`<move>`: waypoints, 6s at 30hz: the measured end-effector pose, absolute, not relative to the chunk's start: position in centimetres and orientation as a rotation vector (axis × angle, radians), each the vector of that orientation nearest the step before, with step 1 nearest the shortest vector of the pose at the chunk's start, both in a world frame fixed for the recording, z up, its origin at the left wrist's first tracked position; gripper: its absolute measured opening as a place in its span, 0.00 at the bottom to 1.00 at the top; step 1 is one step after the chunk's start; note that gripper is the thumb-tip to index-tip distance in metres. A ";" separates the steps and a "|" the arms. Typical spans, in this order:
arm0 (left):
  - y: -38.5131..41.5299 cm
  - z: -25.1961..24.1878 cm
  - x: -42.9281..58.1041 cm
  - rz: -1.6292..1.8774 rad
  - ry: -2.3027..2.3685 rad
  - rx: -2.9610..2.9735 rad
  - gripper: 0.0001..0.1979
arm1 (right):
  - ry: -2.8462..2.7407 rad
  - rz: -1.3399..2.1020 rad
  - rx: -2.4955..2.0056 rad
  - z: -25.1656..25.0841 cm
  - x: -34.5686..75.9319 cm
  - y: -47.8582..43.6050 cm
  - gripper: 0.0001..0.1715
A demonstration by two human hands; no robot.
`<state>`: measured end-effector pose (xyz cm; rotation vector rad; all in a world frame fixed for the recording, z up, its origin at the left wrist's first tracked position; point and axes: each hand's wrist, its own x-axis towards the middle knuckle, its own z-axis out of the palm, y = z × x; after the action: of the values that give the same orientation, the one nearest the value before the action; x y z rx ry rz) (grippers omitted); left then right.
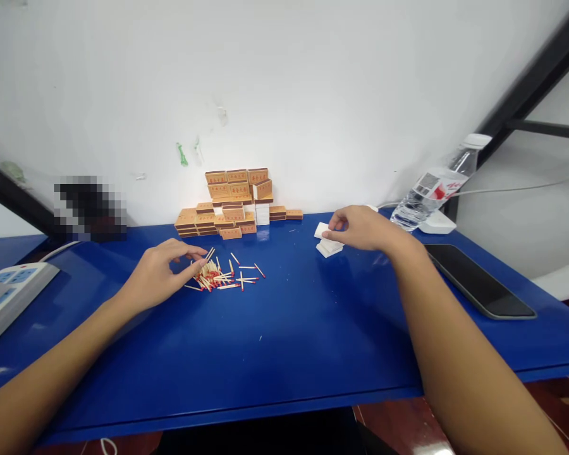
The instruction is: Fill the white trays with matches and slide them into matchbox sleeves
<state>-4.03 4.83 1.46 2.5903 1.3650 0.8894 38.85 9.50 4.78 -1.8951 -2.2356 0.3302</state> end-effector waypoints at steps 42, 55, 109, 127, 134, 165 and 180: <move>0.0 0.5 1.0 0.551 1.159 2.760 0.15 | -2.565 0.471 -1.234 1.0 25.6 3.1 0.08; 0.3 0.7 0.2 0.531 1.076 2.623 0.19 | -2.619 0.673 -1.101 4.1 26.8 1.3 0.12; 0.7 1.5 0.9 1.162 1.210 1.950 0.09 | -2.717 0.546 -1.042 3.1 24.5 -0.3 0.07; 0.1 1.4 1.4 1.110 1.144 1.854 0.10 | -2.300 0.531 -1.049 3.1 23.7 0.0 0.07; -0.1 1.6 1.3 1.068 1.148 2.007 0.09 | -2.244 0.604 -0.992 2.5 23.2 0.1 0.05; -0.2 1.2 -0.1 0.321 0.923 2.769 0.14 | -2.564 0.606 -1.059 0.8 22.3 4.4 0.03; 0.0 0.8 -0.2 0.356 1.135 2.750 0.16 | -2.594 0.582 -1.155 3.6 25.8 2.2 0.11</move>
<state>-0.15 0.04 0.80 2.7501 1.1350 0.3561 25.77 2.16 3.55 -1.1547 -2.5942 0.5821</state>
